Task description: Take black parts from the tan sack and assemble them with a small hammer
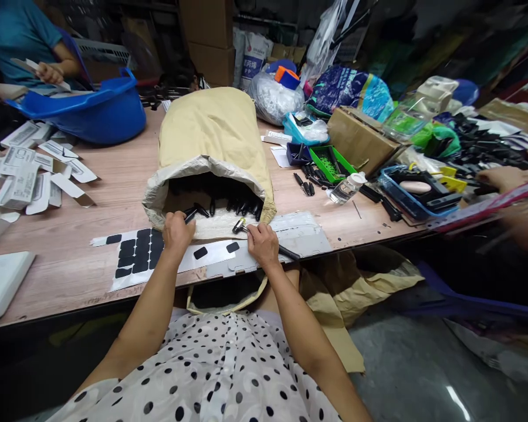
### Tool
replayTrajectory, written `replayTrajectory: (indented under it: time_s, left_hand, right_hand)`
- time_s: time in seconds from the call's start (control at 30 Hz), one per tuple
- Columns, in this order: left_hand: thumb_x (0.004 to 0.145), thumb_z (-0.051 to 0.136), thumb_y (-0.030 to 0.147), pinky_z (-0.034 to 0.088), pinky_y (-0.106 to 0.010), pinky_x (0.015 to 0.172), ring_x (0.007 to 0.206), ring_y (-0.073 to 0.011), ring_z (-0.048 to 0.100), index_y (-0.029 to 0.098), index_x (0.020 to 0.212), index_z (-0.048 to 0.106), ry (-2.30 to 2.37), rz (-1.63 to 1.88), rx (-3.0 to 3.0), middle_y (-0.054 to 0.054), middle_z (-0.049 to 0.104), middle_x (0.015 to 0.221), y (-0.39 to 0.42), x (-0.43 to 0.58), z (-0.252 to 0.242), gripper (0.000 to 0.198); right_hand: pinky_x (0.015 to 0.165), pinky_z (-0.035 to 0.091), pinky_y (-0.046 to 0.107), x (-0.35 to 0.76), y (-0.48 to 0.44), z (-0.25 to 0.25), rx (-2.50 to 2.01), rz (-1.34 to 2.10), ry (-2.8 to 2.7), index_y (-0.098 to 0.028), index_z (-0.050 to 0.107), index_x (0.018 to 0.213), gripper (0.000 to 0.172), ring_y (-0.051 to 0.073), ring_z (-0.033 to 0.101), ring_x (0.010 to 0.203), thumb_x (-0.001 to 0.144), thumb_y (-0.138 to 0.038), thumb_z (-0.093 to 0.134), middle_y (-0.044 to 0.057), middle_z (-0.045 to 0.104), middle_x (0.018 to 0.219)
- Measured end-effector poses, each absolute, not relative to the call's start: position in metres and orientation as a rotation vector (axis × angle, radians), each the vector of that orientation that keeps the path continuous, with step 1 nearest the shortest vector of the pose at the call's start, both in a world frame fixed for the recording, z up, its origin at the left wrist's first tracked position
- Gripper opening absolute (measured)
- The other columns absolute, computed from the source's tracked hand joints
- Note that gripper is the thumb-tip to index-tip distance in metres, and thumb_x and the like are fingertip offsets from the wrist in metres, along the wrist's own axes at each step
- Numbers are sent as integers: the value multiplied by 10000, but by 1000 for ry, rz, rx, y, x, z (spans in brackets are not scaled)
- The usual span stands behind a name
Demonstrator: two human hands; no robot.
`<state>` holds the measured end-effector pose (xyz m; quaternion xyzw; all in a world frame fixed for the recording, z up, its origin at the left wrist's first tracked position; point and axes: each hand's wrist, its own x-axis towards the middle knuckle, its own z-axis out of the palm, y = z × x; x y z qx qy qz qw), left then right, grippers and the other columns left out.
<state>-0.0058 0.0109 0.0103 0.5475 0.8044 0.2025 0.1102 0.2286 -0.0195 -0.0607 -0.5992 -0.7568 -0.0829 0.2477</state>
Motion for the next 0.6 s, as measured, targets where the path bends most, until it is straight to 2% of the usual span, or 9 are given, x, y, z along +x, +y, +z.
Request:
replayTrajectory:
  time_s: [0.2,0.37,0.47,0.6]
  left_hand:
    - [821,670,181,545,-441,832,927,-329,676,138,899,692,2380,551,1533,-162,612,1055,23,-16,2,91]
    - [852,667,286,536,-336,736,809,-214,647,215,946,679,1888,881,2012,-56,631,991,-19,-7,-8,119]
    - [864,661,286,521,-304,738,820,-200,632,225,938,684,1644,851,2151,-33,655,892,-47,3,-23,98]
    - [836,679,247,526,-323,793,866,-209,627,224,920,709,1608,868,2083,-42,676,895,-56,5,-44,93]
  right_hand:
    - [742,370,297,228,-20,-60,-1649,-232,-2062,-249,718,1096,261,216,467,835,945,-233,506,63,575,871]
    - [752,372,300,227,-20,-59,-1663,-216,-2069,-245,716,1100,262,218,469,847,951,-230,502,64,575,879]
    - [750,375,306,227,-20,-59,-1679,-204,-2079,-246,714,1113,268,220,476,853,961,-234,494,68,580,889]
    - [749,390,310,230,-19,-58,-1668,-187,-2094,-248,711,1134,279,221,487,849,967,-238,488,72,589,891]
